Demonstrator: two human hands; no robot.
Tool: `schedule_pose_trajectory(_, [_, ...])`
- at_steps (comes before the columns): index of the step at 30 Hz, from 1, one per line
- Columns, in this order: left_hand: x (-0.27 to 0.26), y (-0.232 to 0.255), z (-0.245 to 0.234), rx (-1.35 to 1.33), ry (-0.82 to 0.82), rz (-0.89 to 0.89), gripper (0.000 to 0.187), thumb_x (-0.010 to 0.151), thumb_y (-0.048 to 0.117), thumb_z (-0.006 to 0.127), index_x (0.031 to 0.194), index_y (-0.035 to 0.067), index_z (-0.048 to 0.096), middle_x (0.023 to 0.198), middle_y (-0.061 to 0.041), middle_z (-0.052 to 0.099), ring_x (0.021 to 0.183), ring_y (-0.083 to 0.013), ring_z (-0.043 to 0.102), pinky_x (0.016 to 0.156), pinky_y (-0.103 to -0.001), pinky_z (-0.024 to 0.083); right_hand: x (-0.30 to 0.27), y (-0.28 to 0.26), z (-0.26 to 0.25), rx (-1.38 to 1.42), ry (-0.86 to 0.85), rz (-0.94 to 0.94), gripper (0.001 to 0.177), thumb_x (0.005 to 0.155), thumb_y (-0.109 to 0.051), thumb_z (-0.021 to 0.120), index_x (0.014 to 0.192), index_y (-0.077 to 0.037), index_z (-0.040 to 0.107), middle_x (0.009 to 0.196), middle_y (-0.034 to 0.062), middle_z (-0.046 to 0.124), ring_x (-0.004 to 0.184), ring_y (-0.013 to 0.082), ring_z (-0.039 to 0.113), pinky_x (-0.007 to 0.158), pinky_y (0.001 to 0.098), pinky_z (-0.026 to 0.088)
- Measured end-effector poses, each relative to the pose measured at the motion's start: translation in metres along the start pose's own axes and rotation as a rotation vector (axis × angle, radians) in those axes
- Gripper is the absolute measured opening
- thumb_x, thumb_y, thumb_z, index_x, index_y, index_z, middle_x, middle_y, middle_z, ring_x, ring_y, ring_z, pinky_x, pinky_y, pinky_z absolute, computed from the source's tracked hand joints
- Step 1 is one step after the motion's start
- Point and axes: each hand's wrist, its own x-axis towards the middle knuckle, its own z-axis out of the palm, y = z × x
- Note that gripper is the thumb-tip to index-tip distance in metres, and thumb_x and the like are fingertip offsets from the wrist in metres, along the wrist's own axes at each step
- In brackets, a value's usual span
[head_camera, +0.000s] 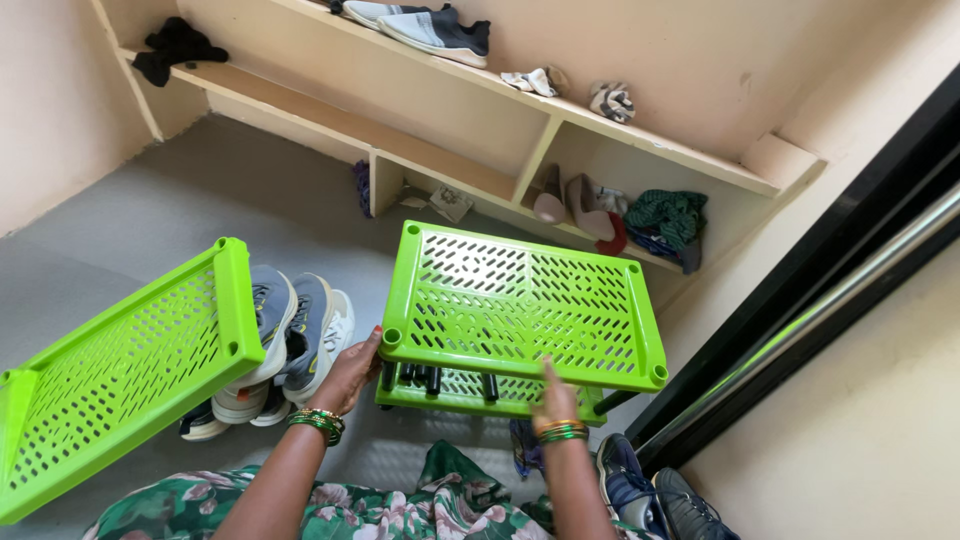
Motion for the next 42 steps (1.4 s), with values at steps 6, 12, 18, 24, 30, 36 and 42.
schedule_pose_trajectory(6, [-0.015, 0.005, 0.017, 0.016, -0.04, 0.103, 0.067, 0.087, 0.062, 0.063, 0.115, 0.003, 0.072, 0.111, -0.005, 0.076, 0.105, -0.0131, 0.064, 0.095, -0.028, 0.047, -0.064, 0.074, 0.124, -0.149, -0.48, 0.24, 0.096, 0.071, -0.05, 0.084, 0.147, -0.006, 0.047, 0.145, 0.021, 0.042, 0.128, 0.0416, 0.041, 0.11, 0.0746, 0.024])
schedule_pose_trajectory(12, [-0.008, -0.004, 0.018, 0.036, 0.089, 0.049, 0.059, 0.089, 0.056, 0.072, 0.104, -0.002, 0.074, 0.093, -0.01, 0.073, 0.081, -0.0155, 0.062, 0.074, -0.031, 0.048, -0.076, 0.079, 0.18, -0.073, -0.319, 0.329, 0.07, 0.079, -0.054, 0.085, 0.129, -0.013, 0.057, 0.126, 0.0184, 0.054, 0.114, 0.0345, 0.051, 0.108, 0.0708, 0.029])
schedule_pose_trajectory(18, [0.003, -0.007, 0.017, 0.095, 0.149, 0.157, 0.054, 0.089, 0.052, 0.073, 0.091, -0.002, 0.078, 0.086, -0.008, 0.075, 0.076, -0.0115, 0.062, 0.071, -0.027, 0.05, -0.092, 0.099, 0.198, -0.041, -0.271, 0.17, 0.047, 0.073, -0.038, 0.085, 0.109, -0.014, 0.067, 0.105, 0.0028, 0.069, 0.094, 0.0253, 0.062, 0.079, 0.0516, 0.043])
schedule_pose_trajectory(24, [-0.009, -0.003, 0.025, 0.168, 0.21, 0.166, 0.056, 0.09, 0.053, 0.069, 0.093, -0.002, 0.077, 0.086, -0.009, 0.075, 0.076, -0.0135, 0.063, 0.071, -0.03, 0.051, -0.094, 0.098, 0.196, -0.043, -0.327, 0.085, 0.042, 0.081, -0.034, 0.086, 0.111, -0.012, 0.069, 0.101, 0.0047, 0.072, 0.087, 0.0235, 0.067, 0.062, 0.0428, 0.033])
schedule_pose_trajectory(30, [-0.011, -0.008, 0.018, 0.267, 0.172, 0.124, 0.059, 0.092, 0.054, 0.064, 0.108, -0.003, 0.074, 0.097, -0.01, 0.077, 0.089, -0.0156, 0.066, 0.082, -0.03, 0.051, -0.113, 0.085, 0.18, -0.201, -0.362, 0.158, 0.038, 0.087, -0.046, 0.07, 0.114, -0.018, 0.067, 0.107, -0.0019, 0.07, 0.096, 0.0169, 0.065, 0.077, 0.0462, 0.046])
schedule_pose_trajectory(36, [-0.014, -0.02, 0.001, 0.212, 0.016, -0.053, 0.063, 0.092, 0.052, 0.059, 0.126, -0.002, 0.062, 0.113, -0.012, 0.071, 0.101, -0.0179, 0.061, 0.09, -0.031, 0.047, -0.117, 0.104, 0.162, -0.137, -0.393, 0.13, 0.04, 0.095, -0.048, 0.061, 0.116, -0.015, 0.066, 0.106, 0.0019, 0.068, 0.096, 0.0179, 0.065, 0.08, 0.0459, 0.048])
schedule_pose_trajectory(42, [-0.032, -0.02, 0.002, 0.16, 0.07, 0.013, 0.063, 0.09, 0.049, 0.06, 0.121, -0.006, 0.063, 0.109, -0.013, 0.069, 0.095, -0.0194, 0.06, 0.084, -0.035, 0.049, -0.113, 0.103, 0.144, -0.251, -0.558, 0.153, 0.04, 0.093, -0.047, 0.063, 0.116, -0.014, 0.066, 0.109, -0.0006, 0.071, 0.101, 0.0175, 0.069, 0.082, 0.0421, 0.049])
